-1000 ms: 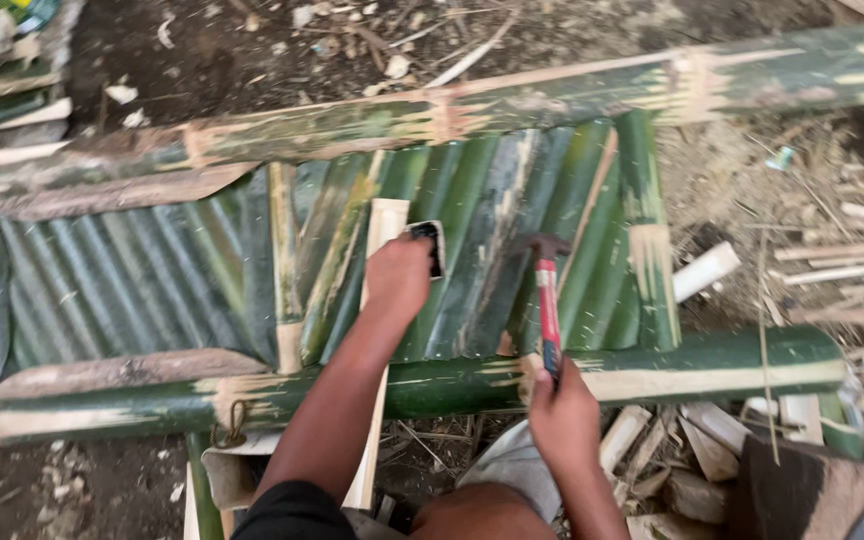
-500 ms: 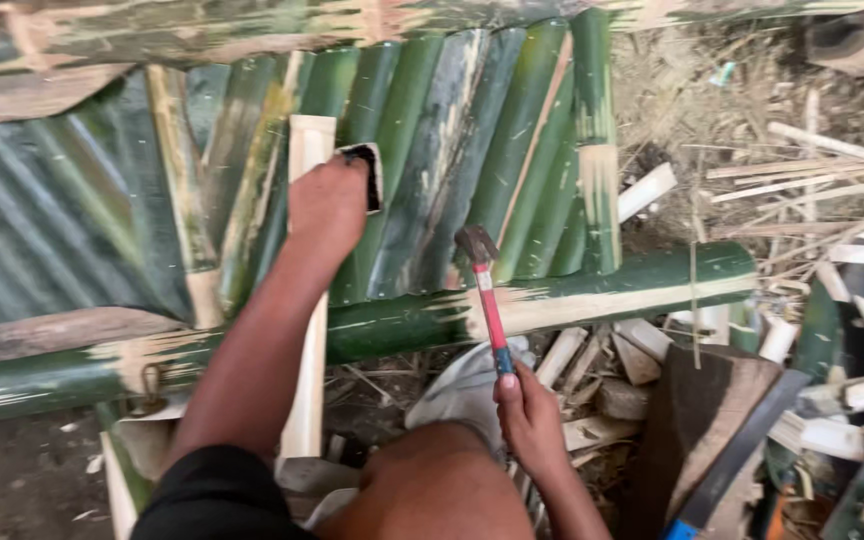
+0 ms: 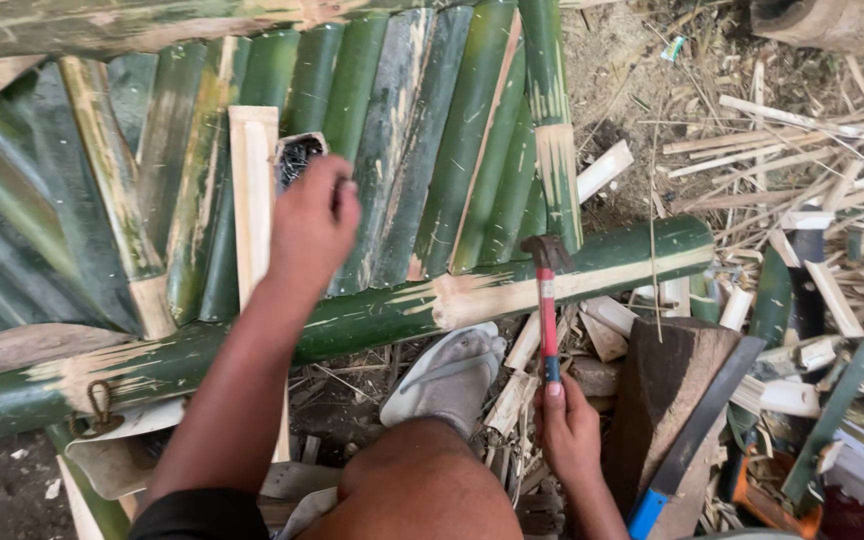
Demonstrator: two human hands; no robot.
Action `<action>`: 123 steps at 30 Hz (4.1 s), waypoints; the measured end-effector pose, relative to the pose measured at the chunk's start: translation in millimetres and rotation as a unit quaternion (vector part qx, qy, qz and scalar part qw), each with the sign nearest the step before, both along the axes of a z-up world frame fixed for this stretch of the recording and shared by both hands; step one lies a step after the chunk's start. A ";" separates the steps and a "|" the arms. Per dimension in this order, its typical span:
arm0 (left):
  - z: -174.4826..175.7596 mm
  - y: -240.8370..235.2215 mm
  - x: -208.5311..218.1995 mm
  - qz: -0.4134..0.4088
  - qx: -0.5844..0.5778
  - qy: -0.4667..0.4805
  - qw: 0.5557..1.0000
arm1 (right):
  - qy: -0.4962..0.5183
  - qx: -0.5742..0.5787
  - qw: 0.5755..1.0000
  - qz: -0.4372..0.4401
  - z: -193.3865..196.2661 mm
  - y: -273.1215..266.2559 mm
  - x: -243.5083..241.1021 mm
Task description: The person cuts bamboo strips with a machete and nails them onto a bamboo frame using a hammer. The person repeatedly measures, cuts, and fastens bamboo pieces to build a structure.
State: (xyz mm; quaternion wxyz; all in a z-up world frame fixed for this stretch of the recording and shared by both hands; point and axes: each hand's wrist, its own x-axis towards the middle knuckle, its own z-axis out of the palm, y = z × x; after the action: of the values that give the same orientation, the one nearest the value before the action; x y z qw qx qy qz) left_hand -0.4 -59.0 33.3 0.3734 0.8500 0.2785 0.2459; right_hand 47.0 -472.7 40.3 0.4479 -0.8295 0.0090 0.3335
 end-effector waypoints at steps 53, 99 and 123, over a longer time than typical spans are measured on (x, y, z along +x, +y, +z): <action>-116.5 -156.5 186.8 -0.039 -0.107 0.051 0.992 | -0.299 -0.191 0.904 0.237 61.6 68.0 93.7; -88.9 -167.1 131.4 -0.111 -0.010 0.009 0.994 | -0.143 -0.172 0.974 0.031 28.6 13.0 45.2; -96.3 -141.4 136.9 -0.365 0.218 0.086 0.901 | -0.297 -0.214 0.902 0.230 55.1 39.4 111.8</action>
State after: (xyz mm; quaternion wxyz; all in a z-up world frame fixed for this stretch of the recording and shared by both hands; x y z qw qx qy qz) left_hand 136.5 -200.4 -63.0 0.2168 0.9701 -0.0813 0.0732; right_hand 158.8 -433.3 95.5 0.1520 -0.9449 -0.2446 0.1555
